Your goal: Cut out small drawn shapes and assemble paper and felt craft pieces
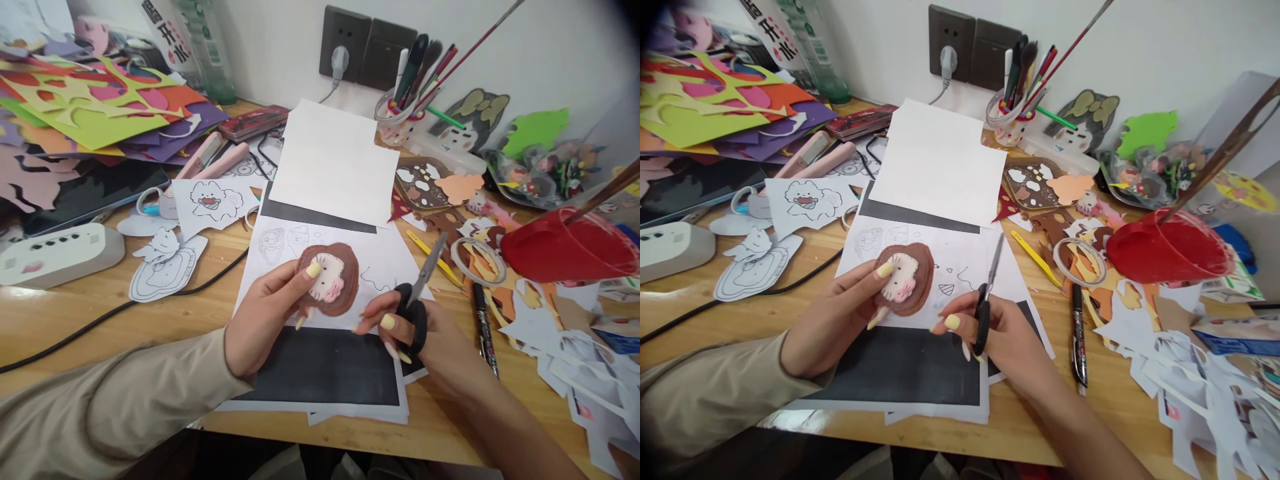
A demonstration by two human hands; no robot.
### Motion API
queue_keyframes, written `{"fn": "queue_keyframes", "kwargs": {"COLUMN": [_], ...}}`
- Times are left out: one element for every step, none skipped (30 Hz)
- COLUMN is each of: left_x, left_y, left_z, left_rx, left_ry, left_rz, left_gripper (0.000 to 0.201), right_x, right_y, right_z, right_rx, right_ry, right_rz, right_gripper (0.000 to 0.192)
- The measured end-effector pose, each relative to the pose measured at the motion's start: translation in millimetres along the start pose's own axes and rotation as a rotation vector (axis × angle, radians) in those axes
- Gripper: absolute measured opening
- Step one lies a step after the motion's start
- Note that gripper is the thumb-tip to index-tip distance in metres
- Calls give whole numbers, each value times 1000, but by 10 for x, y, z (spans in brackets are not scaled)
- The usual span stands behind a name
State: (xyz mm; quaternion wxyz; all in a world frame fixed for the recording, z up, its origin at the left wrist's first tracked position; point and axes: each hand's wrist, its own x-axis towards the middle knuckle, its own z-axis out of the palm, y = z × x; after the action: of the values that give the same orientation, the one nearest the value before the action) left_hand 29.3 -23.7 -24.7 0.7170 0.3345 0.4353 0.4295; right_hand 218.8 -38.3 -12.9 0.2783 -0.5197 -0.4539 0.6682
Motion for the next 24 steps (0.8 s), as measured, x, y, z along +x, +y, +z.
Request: {"fn": "queue_keyframes", "kwargs": {"left_x": [-4, -9, -14, -19, -22, -24, -24, -23, -21, -19, -16, -15, -16, -20, -27, -36, -47, -59, -70, -81, -89, -94, -97, -98], "left_y": [4, 6, 5, 2, -3, -9, -16, -21, -25, -27, -28, -26, -22, -16, -9, 1, 12, 23, 34, 44, 51, 55, 57, 57], "left_z": [3, 6, 10, 14, 18, 22, 25, 28, 31, 34, 37, 40, 45, 50, 56, 63, 71, 79, 86, 92, 97, 100, 102, 103], "left_rx": [-8, -11, -8, 0, 12, 29, 46, 60, 70, 81, 92, 108, 125, 142, 155, 162, 162, 155, 141, 124, 107, 93, 81, 72], "left_ry": [-25, -55, -84, -117, -146, -174, -197, -213, -224, -234, -246, -265, -288, -313, -335, -350, -363, -382, -405, -428, -448, -464, -471, -472], "left_rz": [-18, -37, -55, -70, -79, -82, -84, -87, -94, -105, -123, -145, -167, -188, -210, -232, -253, -276, -300, -325, -343, -354, -358, -356], "left_gripper": [17, 17, 17, 17, 16, 16, 17, 17, 18, 17, 16, 14, 13, 12, 12, 11, 11, 11, 13, 15, 16, 16, 16, 15], "right_x": [4, 8, 13, 18, 23, 28, 32, 35, 36, 35, 32, 29, 26, 24, 23, 23, 25, 26, 27, 26, 23, 18, 10, 2], "right_y": [-2, -3, 0, 5, 13, 24, 35, 46, 55, 63, 70, 75, 79, 82, 85, 88, 90, 92, 91, 89, 84, 76, 66, 53], "right_z": [17, 33, 46, 55, 60, 59, 55, 48, 39, 30, 22, 16, 11, 10, 10, 11, 13, 15, 16, 16, 15, 14, 13, 12], "right_rx": [-1, -5, -11, -20, -34, -49, -63, -72, -72, -64, -52, -39, -30, -25, -23, -23, -25, -26, -26, -25, -22, -18, -12, -7], "right_ry": [-28, -49, -56, -51, -34, -11, 14, 35, 52, 63, 73, 83, 93, 101, 108, 117, 129, 142, 156, 170, 181, 184, 179, 168], "right_rz": [27, 48, 59, 54, 34, 7, -17, -37, -52, -64, -76, -86, -93, -95, -94, -89, -87, -89, -95, -103, -111, -110, -106, -95], "right_gripper": [21, 23, 23, 22, 19, 16, 13, 11, 10, 8, 7, 6, 6, 6, 7, 8, 8, 9, 9, 9, 9, 10, 10, 9]}}
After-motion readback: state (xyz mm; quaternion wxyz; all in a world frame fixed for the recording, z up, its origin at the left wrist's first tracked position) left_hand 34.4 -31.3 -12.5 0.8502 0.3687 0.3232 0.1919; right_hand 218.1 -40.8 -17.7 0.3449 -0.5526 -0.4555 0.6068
